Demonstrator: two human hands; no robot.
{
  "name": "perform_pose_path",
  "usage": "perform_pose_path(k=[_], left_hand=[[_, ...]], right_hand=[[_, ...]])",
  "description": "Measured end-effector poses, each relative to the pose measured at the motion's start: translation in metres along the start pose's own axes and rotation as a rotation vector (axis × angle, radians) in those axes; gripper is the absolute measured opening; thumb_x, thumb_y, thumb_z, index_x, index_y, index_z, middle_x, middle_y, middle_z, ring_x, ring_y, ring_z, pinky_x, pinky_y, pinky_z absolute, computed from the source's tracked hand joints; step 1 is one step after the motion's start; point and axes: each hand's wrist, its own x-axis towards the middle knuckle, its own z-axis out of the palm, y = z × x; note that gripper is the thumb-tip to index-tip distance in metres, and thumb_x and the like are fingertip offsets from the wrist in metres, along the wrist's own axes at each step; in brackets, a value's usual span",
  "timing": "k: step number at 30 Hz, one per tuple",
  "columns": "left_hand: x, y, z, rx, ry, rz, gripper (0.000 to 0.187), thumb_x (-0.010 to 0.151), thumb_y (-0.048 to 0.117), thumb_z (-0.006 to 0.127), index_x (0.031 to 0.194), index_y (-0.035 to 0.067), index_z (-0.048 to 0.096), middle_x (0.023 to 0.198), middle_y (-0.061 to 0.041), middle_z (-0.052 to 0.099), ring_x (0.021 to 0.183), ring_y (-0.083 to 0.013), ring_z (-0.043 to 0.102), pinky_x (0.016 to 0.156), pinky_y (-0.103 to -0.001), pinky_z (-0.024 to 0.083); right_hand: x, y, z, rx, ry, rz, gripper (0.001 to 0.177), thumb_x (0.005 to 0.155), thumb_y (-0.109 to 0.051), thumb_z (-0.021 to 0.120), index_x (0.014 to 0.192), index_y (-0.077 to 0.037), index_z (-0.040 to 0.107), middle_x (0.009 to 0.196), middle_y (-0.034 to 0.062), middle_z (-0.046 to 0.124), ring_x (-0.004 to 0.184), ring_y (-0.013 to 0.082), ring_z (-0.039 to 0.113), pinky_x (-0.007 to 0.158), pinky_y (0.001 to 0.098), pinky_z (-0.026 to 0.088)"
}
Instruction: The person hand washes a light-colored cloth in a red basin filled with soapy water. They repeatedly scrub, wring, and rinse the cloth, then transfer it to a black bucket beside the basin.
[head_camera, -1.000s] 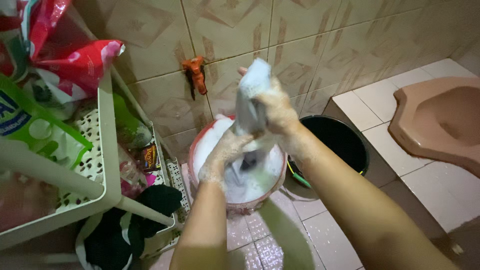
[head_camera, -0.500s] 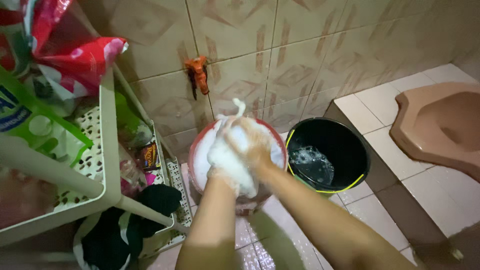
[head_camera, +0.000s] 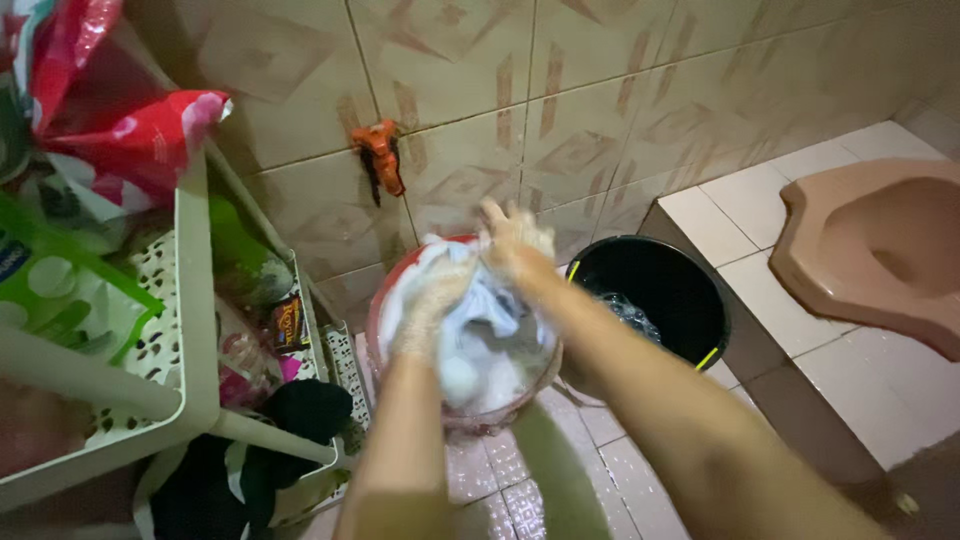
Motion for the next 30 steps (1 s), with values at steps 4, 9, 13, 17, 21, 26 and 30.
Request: perform_pose_path(k=[4,9,13,17,21,26,30], left_hand=[[-0.012,0.038,-0.045,0.308,-0.115,-0.037,0.055,0.092,0.048,0.059,0.136,0.016,0.063,0.13,-0.018,0.069,0.121,-0.0345,0.064,0.105,-0.044,0.048],[-0.03,0.063,-0.057,0.059,0.092,0.023,0.07,0.086,0.052,0.072,0.139,0.012,0.052,0.128,-0.02,0.062,0.12,-0.0351,0.06,0.1,-0.046,0.045],[-0.03,0.048,-0.049,-0.197,-0.086,0.036,0.067,0.069,0.034,0.082,0.129,0.012,0.061,0.115,-0.01,0.074,0.104,-0.0239,0.071,0.088,-0.042,0.057],[-0.015,0.013,-0.027,-0.233,-0.092,-0.008,0.053,0.078,0.02,0.082,0.125,0.004,0.065,0.11,-0.014,0.076,0.094,-0.0227,0.072,0.084,-0.036,0.059],[-0.013,-0.027,-0.012,-0.821,-0.149,0.03,0.052,0.08,0.021,0.08,0.128,0.007,0.064,0.112,-0.01,0.074,0.097,-0.0201,0.069,0.087,-0.033,0.056],[-0.002,-0.035,0.017,-1.395,-0.061,-0.089,0.051,0.081,0.023,0.08,0.126,0.007,0.064,0.111,-0.01,0.074,0.097,-0.0197,0.069,0.086,-0.033,0.056],[0.003,-0.024,0.039,-1.411,0.032,-0.123,0.05,0.081,0.026,0.081,0.124,0.007,0.064,0.11,-0.01,0.074,0.097,-0.0194,0.069,0.086,-0.033,0.056]], right_hand=[[0.022,0.004,-0.045,0.736,-0.805,-0.34,0.102,0.071,-0.014,0.071,0.16,-0.019,0.02,0.147,0.016,0.048,0.132,0.0339,0.049,0.108,0.0446,0.041],[0.018,-0.016,-0.086,0.219,-0.595,0.03,0.067,0.08,-0.035,0.082,0.14,-0.016,0.062,0.123,0.009,0.075,0.111,0.0226,0.072,0.099,0.0358,0.055],[0.011,-0.039,-0.102,0.645,-0.255,0.054,0.058,0.077,-0.027,0.083,0.13,-0.007,0.071,0.116,0.0076,0.079,0.107,0.0216,0.075,0.093,0.0315,0.06],[0.025,-0.044,-0.107,1.171,0.018,0.05,0.054,0.085,-0.019,0.076,0.134,-0.003,0.059,0.125,0.0135,0.071,0.111,0.0235,0.07,0.095,0.036,0.059],[0.037,-0.047,-0.108,1.547,0.205,0.271,0.051,0.095,-0.024,0.067,0.136,-0.001,0.049,0.13,0.0156,0.065,0.111,0.0265,0.066,0.091,0.0417,0.058],[-0.006,-0.072,-0.062,0.712,0.247,0.039,0.054,0.096,-0.037,0.065,0.134,-0.001,0.052,0.124,0.0206,0.065,0.109,0.0335,0.066,0.091,0.046,0.056],[-0.028,-0.053,0.004,0.268,0.144,0.045,0.06,0.097,-0.048,0.064,0.132,-0.001,0.055,0.12,0.0246,0.065,0.107,0.039,0.066,0.09,0.0495,0.054]])
